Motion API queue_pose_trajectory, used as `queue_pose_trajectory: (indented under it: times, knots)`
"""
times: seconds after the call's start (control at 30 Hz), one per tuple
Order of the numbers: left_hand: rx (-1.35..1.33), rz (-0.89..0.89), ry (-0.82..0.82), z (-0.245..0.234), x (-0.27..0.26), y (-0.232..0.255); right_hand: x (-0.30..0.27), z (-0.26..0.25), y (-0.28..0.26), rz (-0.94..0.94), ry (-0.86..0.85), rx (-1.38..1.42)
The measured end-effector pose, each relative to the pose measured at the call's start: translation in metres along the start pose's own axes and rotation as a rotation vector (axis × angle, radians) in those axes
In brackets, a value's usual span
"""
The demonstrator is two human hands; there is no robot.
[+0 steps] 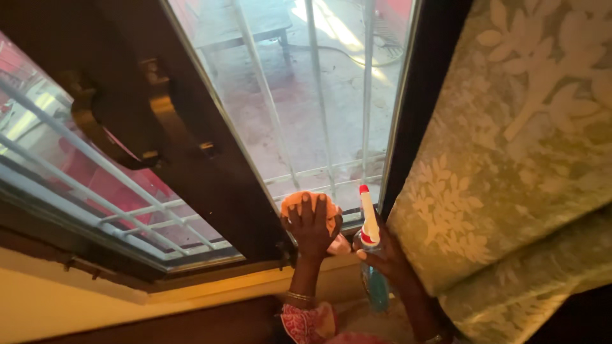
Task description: The person sprays a glass door with a cleaning solution and wipes the surface with a cloth. The person repeatedly sprays and wipes the same area of the glass door throughout the clip.
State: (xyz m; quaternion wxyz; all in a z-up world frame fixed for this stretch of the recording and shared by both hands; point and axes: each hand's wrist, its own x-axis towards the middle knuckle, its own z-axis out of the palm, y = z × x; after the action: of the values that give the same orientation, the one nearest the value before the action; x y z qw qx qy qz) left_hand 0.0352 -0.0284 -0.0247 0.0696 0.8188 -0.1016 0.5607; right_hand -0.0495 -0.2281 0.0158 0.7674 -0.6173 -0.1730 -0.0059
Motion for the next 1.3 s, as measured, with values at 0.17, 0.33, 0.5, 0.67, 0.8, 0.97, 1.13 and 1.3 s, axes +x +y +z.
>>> queue_pose_trajectory:
  times: [0.17,0.33,0.5,0.67,0.8,0.97,1.13,1.3]
  knots:
    - [-0.017,-0.001,-0.098,-0.008,-0.022,0.008,-0.004,-0.002,0.005,-0.005,-0.008,-0.125]
    - [-0.032,0.032,-0.039,-0.02,0.006,0.012,-0.006,0.002,0.002,-0.027,-0.024,-0.099]
    - [-0.011,0.035,0.054,-0.026,0.057,0.008,-0.002,-0.002,-0.006,-0.077,-0.071,-0.082]
    - [-0.046,0.03,-0.06,-0.023,-0.002,0.014,-0.008,-0.003,-0.002,0.01,-0.029,-0.115]
    - [0.014,0.047,-0.036,-0.013,-0.003,0.012,-0.008,-0.002,-0.001,-0.02,-0.054,-0.121]
    - [-0.03,0.045,0.045,-0.015,0.037,0.009,-0.002,0.001,-0.008,-0.08,-0.063,0.003]
    - [-0.039,0.077,-0.174,-0.022,-0.001,0.024,0.002,-0.008,-0.009,-0.059,-0.024,-0.085]
    - [-0.034,0.142,-0.185,-0.028,0.016,0.028,0.005,-0.009,-0.006,-0.123,-0.05,-0.081]
